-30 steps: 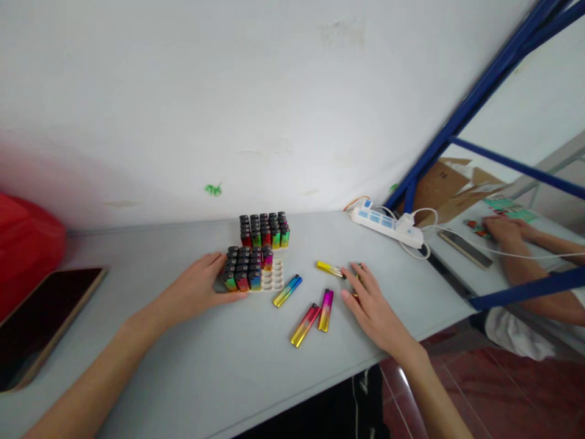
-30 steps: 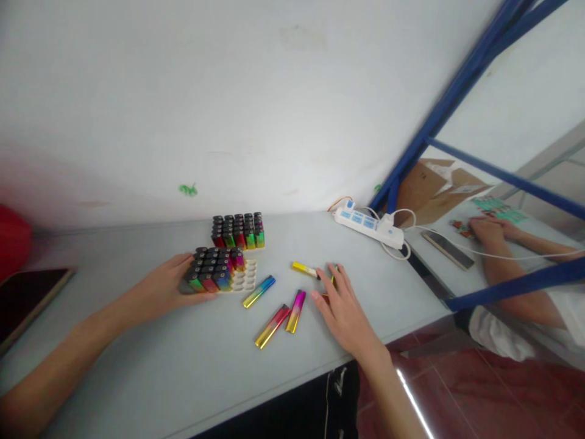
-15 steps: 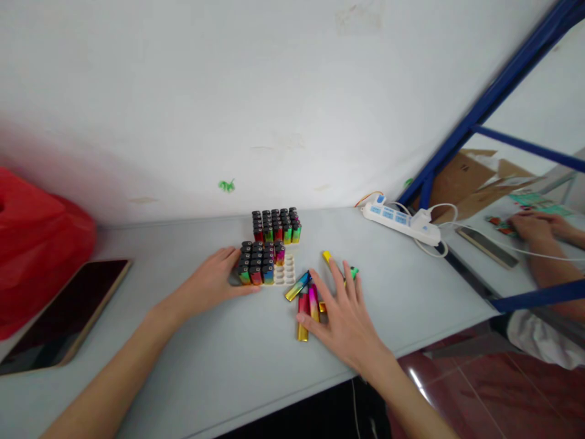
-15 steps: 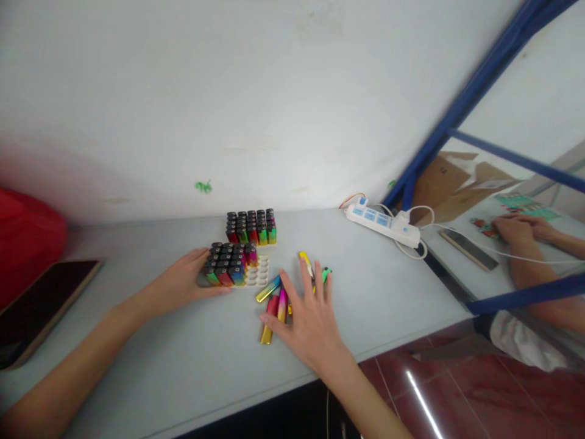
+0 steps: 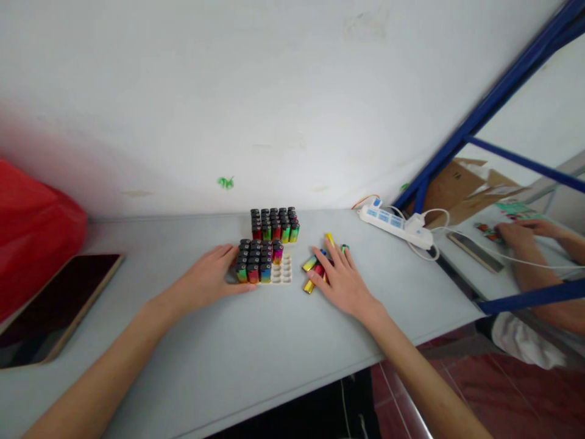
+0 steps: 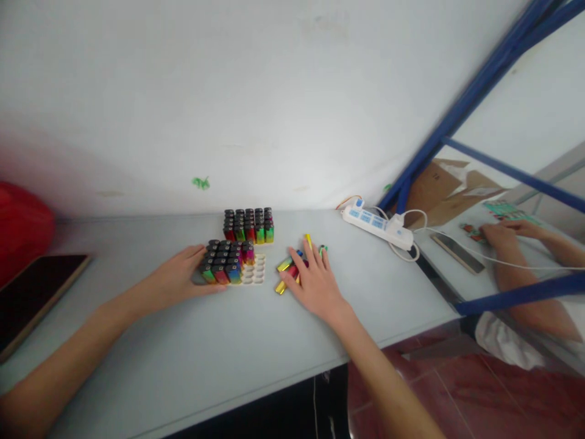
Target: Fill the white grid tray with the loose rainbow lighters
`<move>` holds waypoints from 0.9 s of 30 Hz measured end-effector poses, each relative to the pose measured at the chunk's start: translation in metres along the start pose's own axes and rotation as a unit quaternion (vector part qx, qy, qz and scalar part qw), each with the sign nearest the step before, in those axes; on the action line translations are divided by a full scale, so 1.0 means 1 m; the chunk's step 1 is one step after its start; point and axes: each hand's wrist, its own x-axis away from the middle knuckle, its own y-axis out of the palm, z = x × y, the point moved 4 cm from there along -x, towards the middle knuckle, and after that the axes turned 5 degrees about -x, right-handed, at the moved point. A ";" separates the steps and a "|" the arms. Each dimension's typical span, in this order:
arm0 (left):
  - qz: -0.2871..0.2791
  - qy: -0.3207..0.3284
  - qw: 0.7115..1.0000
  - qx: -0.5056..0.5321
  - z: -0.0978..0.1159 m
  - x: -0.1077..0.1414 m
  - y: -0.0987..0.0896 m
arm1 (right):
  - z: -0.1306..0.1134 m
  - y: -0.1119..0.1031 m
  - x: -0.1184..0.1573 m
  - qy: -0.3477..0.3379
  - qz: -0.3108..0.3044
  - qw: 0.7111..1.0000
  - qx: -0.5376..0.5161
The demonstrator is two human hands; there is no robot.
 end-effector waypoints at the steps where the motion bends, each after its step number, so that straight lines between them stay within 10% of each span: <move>1: -0.007 -0.001 1.000 -0.004 0.001 0.000 0.000 | 0.003 -0.001 -0.004 -0.004 -0.009 1.000 0.002; 9: -0.028 0.006 0.999 -0.019 0.003 0.001 -0.001 | -0.001 -0.015 0.000 -0.019 -0.008 0.999 -0.026; 17: -0.032 0.001 0.999 -0.021 0.002 0.003 -0.002 | 0.057 -0.066 0.040 0.038 0.212 0.966 -0.146; 27: -0.033 -0.005 0.999 -0.015 -0.002 0.000 0.001 | 0.075 -0.018 0.066 0.006 0.147 0.977 -0.154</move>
